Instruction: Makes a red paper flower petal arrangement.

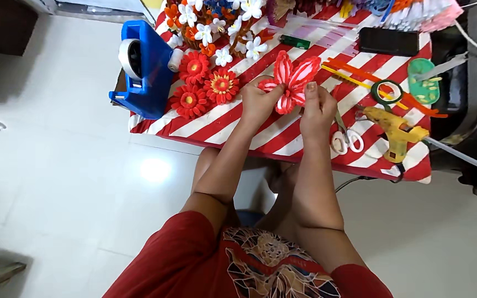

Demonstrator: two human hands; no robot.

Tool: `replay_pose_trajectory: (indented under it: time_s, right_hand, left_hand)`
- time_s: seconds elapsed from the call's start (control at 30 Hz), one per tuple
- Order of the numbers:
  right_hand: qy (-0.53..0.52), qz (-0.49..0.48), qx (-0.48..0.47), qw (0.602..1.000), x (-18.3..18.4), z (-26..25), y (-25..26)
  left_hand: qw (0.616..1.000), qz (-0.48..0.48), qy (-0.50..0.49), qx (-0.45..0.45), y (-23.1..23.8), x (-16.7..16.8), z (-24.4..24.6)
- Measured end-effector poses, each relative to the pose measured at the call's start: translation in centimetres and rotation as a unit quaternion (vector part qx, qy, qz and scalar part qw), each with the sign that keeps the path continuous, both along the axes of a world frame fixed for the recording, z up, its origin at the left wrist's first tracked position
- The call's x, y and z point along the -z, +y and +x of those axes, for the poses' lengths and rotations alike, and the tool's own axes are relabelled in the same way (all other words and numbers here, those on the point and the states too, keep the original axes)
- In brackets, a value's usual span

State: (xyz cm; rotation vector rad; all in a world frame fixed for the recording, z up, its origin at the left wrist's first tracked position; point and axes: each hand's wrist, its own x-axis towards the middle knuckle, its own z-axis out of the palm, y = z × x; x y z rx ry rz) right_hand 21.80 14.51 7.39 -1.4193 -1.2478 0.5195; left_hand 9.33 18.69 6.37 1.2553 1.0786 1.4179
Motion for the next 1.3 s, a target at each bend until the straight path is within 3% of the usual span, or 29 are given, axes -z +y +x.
replay_pose_trajectory:
  time_s: [0.17, 0.33, 0.47, 0.67, 0.87, 0.97, 1.03, 1.17, 1.3]
  right_hand:
    - [0.006, -0.028, 0.040, 0.999, -0.6, -0.1, 0.0]
    - [0.145, -0.008, -0.041, 0.988, -0.2, 0.3, 0.3]
    - [0.283, -0.017, -0.067, 0.957, -0.8, -0.2, 0.2]
    - [0.366, -0.016, -0.059, 0.929, -1.0, -1.1, 0.2]
    - [0.303, 0.002, -0.064, 0.951, -0.5, -0.9, 0.1]
    - [0.220, 0.048, -0.152, 0.962, 0.2, 0.2, -0.2]
    - [0.212, 0.077, -0.221, 0.949, 0.3, 0.9, -0.1]
    - [0.191, 0.078, -0.162, 0.965, 0.1, 1.1, 0.1]
    - [0.142, 0.080, -0.212, 0.964, 0.4, 1.3, 0.1]
  left_hand:
    - [1.000, 0.018, 0.019, 0.005, -0.3, -0.3, 0.0]
    - [0.999, -0.005, -0.046, 0.015, -0.2, -0.2, 0.2]
    - [0.990, -0.045, -0.127, 0.048, -0.6, -0.4, 0.4]
    - [0.981, -0.064, -0.173, 0.064, -0.8, -0.5, 0.7]
    - [0.980, -0.076, -0.170, 0.064, -0.7, -0.7, 0.2]
    - [0.977, -0.086, -0.186, 0.067, -0.5, -0.9, -0.5]
    - [0.962, -0.132, -0.226, 0.082, -0.4, -1.1, -0.9]
    - [0.914, -0.217, -0.320, 0.124, -0.3, -1.6, -1.2]
    - [0.890, -0.248, -0.358, 0.135, -0.4, -1.9, -1.0]
